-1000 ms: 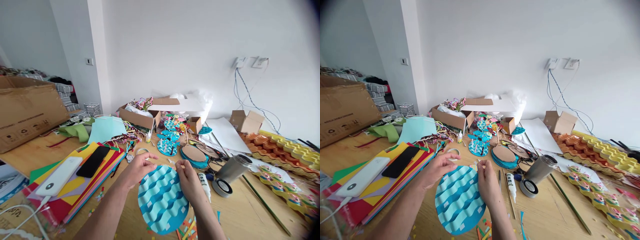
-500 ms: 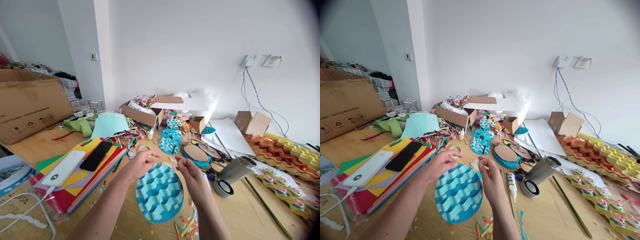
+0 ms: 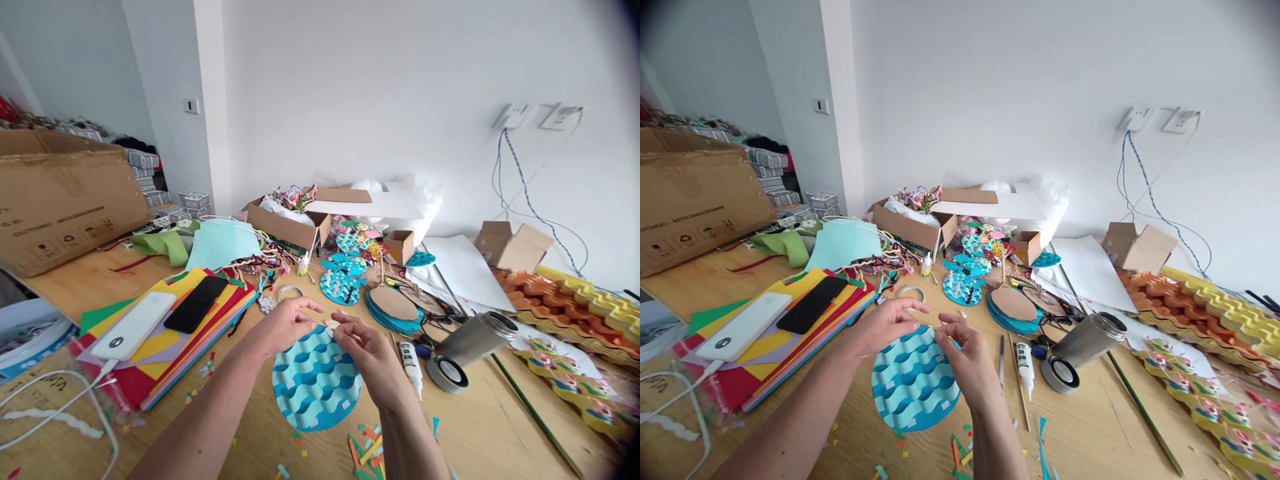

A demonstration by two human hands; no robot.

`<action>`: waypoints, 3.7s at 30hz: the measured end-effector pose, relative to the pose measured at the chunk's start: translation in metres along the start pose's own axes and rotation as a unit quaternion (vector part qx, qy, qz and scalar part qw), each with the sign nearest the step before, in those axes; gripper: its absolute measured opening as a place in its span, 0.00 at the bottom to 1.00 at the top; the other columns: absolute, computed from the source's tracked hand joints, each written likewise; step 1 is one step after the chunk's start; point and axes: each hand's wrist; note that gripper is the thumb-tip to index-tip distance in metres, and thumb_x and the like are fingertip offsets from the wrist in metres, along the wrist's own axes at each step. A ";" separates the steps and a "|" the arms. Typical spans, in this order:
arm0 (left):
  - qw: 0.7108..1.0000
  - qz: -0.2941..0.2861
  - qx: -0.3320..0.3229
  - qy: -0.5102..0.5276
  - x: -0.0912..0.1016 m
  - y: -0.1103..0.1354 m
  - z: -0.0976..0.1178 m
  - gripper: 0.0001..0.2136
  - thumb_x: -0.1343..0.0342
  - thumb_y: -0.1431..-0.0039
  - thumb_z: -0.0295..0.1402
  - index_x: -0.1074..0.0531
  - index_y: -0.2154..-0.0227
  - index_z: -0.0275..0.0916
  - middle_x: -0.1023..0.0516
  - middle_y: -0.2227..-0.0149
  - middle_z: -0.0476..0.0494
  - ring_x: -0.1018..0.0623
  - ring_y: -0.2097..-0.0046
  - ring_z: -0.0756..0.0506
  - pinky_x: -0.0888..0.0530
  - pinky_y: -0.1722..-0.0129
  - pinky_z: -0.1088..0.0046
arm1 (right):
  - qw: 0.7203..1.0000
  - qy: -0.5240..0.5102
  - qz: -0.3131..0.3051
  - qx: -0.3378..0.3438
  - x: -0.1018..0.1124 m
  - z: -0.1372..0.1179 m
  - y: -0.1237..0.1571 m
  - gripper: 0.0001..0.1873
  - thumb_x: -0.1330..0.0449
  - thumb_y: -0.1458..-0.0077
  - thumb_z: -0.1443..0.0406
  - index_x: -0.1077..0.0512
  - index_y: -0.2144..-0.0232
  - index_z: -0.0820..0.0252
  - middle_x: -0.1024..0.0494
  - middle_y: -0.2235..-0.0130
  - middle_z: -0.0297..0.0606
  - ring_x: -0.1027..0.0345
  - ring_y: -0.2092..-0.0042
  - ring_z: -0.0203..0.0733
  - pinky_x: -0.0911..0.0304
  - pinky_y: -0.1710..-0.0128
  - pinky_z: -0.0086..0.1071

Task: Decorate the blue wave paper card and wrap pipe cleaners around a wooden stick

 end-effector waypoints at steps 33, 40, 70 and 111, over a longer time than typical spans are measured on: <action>0.998 0.000 0.017 0.054 0.005 -0.003 -0.004 0.18 0.44 0.49 0.33 0.29 0.54 0.36 0.42 0.84 0.57 0.47 0.83 0.55 0.55 0.82 0.75 | 0.993 -0.087 -0.068 -0.039 0.004 0.006 -0.001 0.17 0.38 0.52 0.53 0.29 0.78 0.62 0.24 0.62 0.42 0.33 0.64 0.42 0.40 0.68 0.29; 0.999 0.003 0.024 0.041 0.007 -0.005 -0.005 0.18 0.44 0.50 0.34 0.28 0.55 0.37 0.43 0.84 0.57 0.47 0.82 0.55 0.54 0.82 0.76 | 0.989 -0.116 -0.079 -0.052 0.005 0.007 -0.002 0.17 0.37 0.53 0.53 0.28 0.78 0.61 0.24 0.67 0.38 0.34 0.66 0.39 0.41 0.68 0.29; 0.999 -0.051 0.011 0.007 0.012 -0.003 -0.005 0.17 0.44 0.46 0.34 0.31 0.53 0.36 0.44 0.83 0.58 0.47 0.81 0.55 0.53 0.82 0.78 | 0.971 -0.182 -0.108 -0.111 0.007 0.017 -0.008 0.15 0.33 0.56 0.56 0.27 0.77 0.64 0.32 0.79 0.31 0.44 0.77 0.29 0.51 0.76 0.26; 0.998 -0.056 -0.009 0.002 0.012 -0.008 -0.013 0.17 0.46 0.45 0.32 0.31 0.52 0.37 0.47 0.83 0.58 0.48 0.81 0.55 0.53 0.82 0.77 | 0.982 -0.149 -0.046 -0.104 0.005 0.022 -0.012 0.13 0.33 0.58 0.56 0.24 0.77 0.61 0.28 0.79 0.31 0.42 0.77 0.33 0.49 0.76 0.28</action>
Point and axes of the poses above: each hand's wrist, its own y-axis away from the middle knuckle, its own x-axis out of the back of the hand, z = x × y
